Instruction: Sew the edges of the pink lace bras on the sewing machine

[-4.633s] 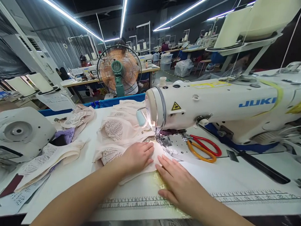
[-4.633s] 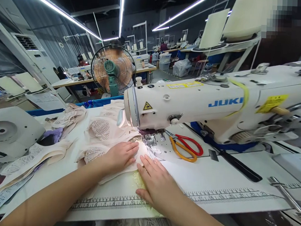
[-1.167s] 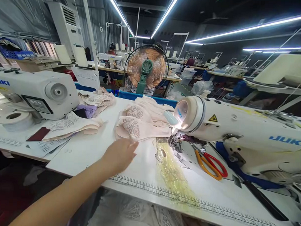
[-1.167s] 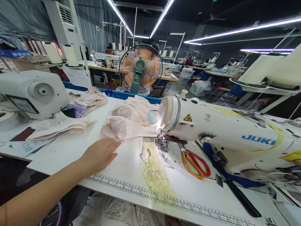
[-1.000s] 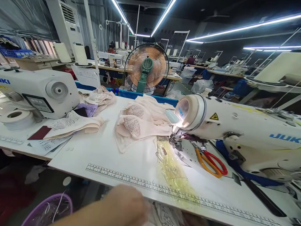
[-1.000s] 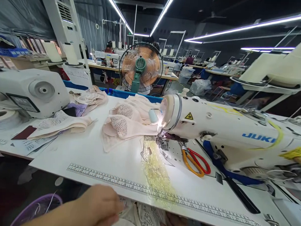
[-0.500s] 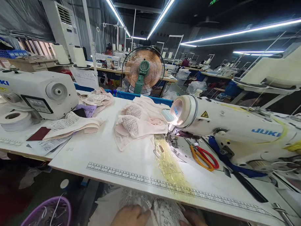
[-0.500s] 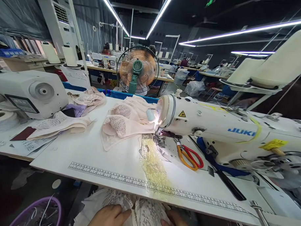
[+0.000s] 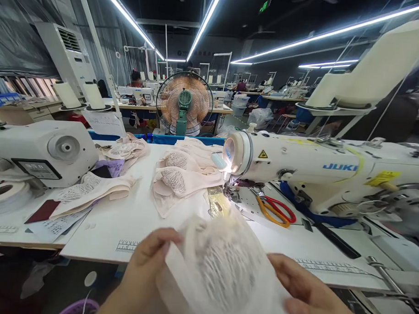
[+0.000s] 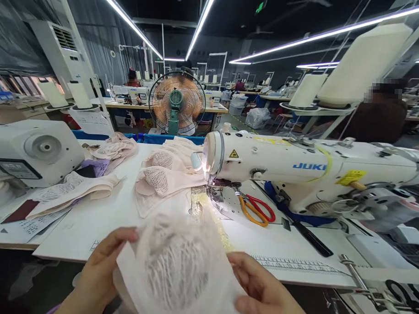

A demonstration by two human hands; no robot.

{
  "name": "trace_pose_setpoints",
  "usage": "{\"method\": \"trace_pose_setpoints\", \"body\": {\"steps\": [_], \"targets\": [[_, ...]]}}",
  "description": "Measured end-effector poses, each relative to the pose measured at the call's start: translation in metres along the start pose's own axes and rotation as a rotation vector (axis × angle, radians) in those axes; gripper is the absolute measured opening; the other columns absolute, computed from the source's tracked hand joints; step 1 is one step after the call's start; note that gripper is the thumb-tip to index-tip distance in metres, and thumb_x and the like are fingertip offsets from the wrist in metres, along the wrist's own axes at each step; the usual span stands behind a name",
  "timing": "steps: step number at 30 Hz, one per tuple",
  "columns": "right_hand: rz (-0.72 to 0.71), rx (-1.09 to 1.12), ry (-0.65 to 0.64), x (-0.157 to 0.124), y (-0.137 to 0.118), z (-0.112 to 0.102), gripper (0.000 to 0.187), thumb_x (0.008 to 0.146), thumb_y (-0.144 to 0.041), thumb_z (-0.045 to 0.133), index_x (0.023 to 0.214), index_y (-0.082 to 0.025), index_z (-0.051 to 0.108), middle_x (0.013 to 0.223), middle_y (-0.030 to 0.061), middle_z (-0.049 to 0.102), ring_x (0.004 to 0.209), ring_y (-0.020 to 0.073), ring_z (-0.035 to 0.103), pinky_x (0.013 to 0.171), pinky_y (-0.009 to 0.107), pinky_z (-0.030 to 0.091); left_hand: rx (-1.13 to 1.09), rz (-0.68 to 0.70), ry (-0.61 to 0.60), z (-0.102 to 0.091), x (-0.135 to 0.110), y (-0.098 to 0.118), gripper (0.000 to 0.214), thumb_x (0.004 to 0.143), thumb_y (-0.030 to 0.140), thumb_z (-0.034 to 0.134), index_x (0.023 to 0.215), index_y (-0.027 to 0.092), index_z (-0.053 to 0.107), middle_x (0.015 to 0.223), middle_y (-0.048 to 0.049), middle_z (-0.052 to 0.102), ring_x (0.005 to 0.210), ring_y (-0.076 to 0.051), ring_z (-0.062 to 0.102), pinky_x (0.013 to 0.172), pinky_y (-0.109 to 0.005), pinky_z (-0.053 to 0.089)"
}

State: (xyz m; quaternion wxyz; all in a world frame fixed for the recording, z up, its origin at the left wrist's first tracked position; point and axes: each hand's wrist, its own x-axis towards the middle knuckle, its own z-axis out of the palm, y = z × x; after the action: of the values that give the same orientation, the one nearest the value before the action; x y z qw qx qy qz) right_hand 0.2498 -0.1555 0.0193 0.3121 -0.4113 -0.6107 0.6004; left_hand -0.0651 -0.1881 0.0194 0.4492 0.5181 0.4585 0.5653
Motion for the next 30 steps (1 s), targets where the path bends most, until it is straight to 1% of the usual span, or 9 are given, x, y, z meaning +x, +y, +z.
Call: {"method": "trace_pose_setpoints", "body": {"steps": [4,6,9,12,15,17,19,23,30], "targets": [[-0.236,-0.582,-0.032,0.066,-0.022,0.009,0.038,0.092,-0.045,0.038,0.121,-0.023,0.048,0.078,0.0019,0.061,0.068,0.0160,0.061,0.058,0.025,0.050,-0.116,-0.006,0.279,-0.012,0.052,0.009,0.028,0.078,0.047,0.056,0.083,0.021,0.062,0.078,-0.0035,0.065,0.069,-0.020,0.062,0.059,-0.032,0.051],[-0.291,-0.903,0.080,0.100,-0.022,0.010,0.033,0.092,-0.027,0.036,0.122,-0.022,0.049,0.083,0.0020,0.063,0.069,0.0144,0.060,0.061,0.024,0.049,-0.146,-0.071,0.360,-0.026,0.071,0.003,0.025,0.072,0.044,0.056,0.074,0.020,0.059,0.075,-0.0037,0.064,0.073,-0.022,0.062,0.062,-0.034,0.052],[-0.311,-1.058,0.181,0.141,-0.013,0.013,0.031,0.087,-0.015,0.039,0.109,-0.023,0.059,0.090,0.0036,0.064,0.080,0.0177,0.059,0.068,0.028,0.046,-0.068,-0.130,0.527,-0.050,0.085,-0.004,0.020,0.066,0.038,0.057,0.064,0.018,0.055,0.082,-0.0067,0.063,0.088,-0.027,0.061,0.071,-0.037,0.051],[-0.323,-1.161,0.271,0.165,-0.006,0.015,0.025,0.086,-0.013,0.040,0.088,-0.022,0.063,0.089,0.0061,0.062,0.084,0.0205,0.056,0.068,0.029,0.042,0.349,0.169,0.644,-0.051,0.085,0.001,0.011,0.070,0.028,0.059,0.075,0.019,0.060,0.108,-0.0078,0.059,0.113,-0.027,0.051,0.090,-0.037,0.045],[-0.340,-1.249,0.299,0.172,-0.001,0.016,0.023,0.081,-0.007,0.043,0.073,-0.019,0.061,0.083,0.0092,0.061,0.082,0.0220,0.054,0.066,0.030,0.040,0.700,0.521,0.251,-0.015,0.086,0.008,0.013,0.083,0.019,0.050,0.091,0.021,0.060,0.101,-0.0055,0.061,0.102,-0.019,0.057,0.091,-0.034,0.045],[-0.348,-1.297,0.283,0.168,0.002,0.016,0.022,0.078,-0.004,0.045,0.067,-0.018,0.059,0.075,0.0094,0.059,0.075,0.0220,0.053,0.061,0.030,0.039,0.784,0.530,-0.185,0.022,0.093,0.007,0.020,0.088,0.015,0.041,0.098,0.021,0.058,0.095,-0.0046,0.064,0.092,-0.017,0.060,0.083,-0.031,0.049],[-0.360,-1.324,0.276,0.160,0.005,0.015,0.019,0.078,-0.006,0.046,0.070,-0.017,0.060,0.074,0.0091,0.059,0.072,0.0218,0.054,0.058,0.030,0.040,0.874,0.449,-0.449,0.058,0.106,0.000,0.026,0.089,0.015,0.038,0.109,0.019,0.055,0.107,-0.0065,0.063,0.099,-0.018,0.059,0.086,-0.031,0.049],[-0.463,-1.315,0.205,0.133,0.012,0.007,0.018,0.084,-0.014,0.046,0.092,-0.018,0.062,0.094,0.0085,0.063,0.087,0.0212,0.058,0.072,0.030,0.048,1.134,0.381,-0.622,0.094,0.130,-0.022,0.027,0.089,0.024,0.047,0.113,0.012,0.053,0.112,-0.0113,0.059,0.104,-0.022,0.055,0.092,-0.035,0.046],[-0.660,-1.229,0.268,0.080,0.043,-0.018,0.028,0.092,-0.024,0.040,0.110,-0.018,0.060,0.116,0.0122,0.063,0.107,0.0254,0.058,0.087,0.041,0.051,1.508,0.451,-0.605,0.101,0.135,-0.031,0.047,0.090,0.049,0.045,0.118,0.012,0.053,0.105,-0.0108,0.058,0.096,-0.027,0.052,0.074,-0.039,0.047]]}}
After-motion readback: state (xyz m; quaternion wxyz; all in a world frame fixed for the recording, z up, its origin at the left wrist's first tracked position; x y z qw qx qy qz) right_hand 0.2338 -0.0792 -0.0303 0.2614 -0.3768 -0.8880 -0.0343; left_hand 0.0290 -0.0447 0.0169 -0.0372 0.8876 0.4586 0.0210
